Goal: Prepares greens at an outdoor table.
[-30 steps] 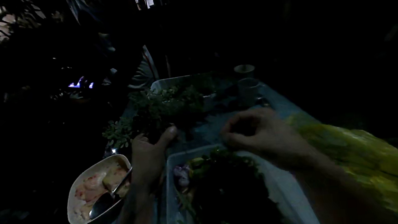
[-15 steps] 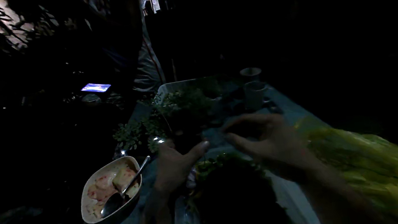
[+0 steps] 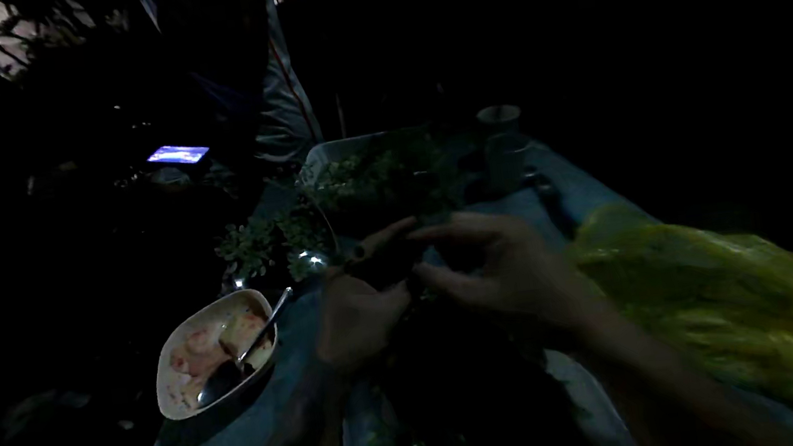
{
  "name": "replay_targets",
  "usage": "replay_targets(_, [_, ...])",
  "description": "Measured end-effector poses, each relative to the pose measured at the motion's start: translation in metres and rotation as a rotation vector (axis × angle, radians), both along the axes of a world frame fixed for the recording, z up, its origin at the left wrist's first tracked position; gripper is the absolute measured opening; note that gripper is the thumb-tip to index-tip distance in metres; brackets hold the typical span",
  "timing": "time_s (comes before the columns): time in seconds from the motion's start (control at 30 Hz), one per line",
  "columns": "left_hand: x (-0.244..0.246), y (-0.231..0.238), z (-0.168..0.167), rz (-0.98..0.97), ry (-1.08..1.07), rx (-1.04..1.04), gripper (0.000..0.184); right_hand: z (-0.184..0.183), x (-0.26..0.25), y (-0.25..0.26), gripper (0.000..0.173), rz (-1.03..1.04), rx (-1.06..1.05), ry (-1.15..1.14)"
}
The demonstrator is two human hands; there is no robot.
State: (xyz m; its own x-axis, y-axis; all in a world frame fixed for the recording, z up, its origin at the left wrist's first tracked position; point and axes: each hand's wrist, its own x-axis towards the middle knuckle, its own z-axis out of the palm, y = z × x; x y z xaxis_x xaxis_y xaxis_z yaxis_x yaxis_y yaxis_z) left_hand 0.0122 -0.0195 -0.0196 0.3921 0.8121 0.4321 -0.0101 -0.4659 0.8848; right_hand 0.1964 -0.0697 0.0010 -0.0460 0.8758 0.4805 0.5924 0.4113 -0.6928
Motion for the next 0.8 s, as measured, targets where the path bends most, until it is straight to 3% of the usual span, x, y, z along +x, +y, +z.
replay_targets(0.1, [0.001, 0.001, 0.001, -0.003, 0.007, 0.099, 0.058, 0.0, -0.005, -0.001, 0.019, 0.001, 0.054, -0.138])
replay_targets(0.17, [-0.001, 0.005, 0.0, 0.005, 0.078, 0.226, 0.054, 0.001, -0.004, -0.002, 0.012, 0.036, 0.085, -0.134])
replay_targets(0.23, [-0.002, 0.011, -0.005, -0.066, 0.019, 0.249, 0.052, 0.0, 0.0, -0.002, 0.011, 0.082, 0.103, -0.103])
replay_targets(0.37, [-0.005, 0.007, 0.0, -0.1, -0.062, 0.029, 0.041, 0.005, 0.008, -0.002, 0.013, 0.134, 0.1, -0.014])
replay_targets(0.43, [-0.007, 0.007, 0.003, -0.122, -0.015, 0.017, 0.027, 0.007, 0.011, -0.003, 0.013, 0.16, 0.088, 0.019])
replay_targets(0.6, [-0.012, 0.009, 0.005, -0.201, -0.096, -0.221, 0.027, 0.007, 0.02, 0.003, 0.012, 0.26, 0.06, 0.124])
replay_targets(0.7, [-0.015, 0.006, 0.002, -0.079, -0.053, -0.176, 0.017, 0.003, 0.023, 0.006, 0.011, 0.301, 0.036, 0.182])
replay_targets(0.8, [-0.008, 0.013, 0.007, -0.085, -0.029, -0.053, 0.012, 0.0, 0.026, 0.011, 0.018, 0.368, -0.016, 0.256])
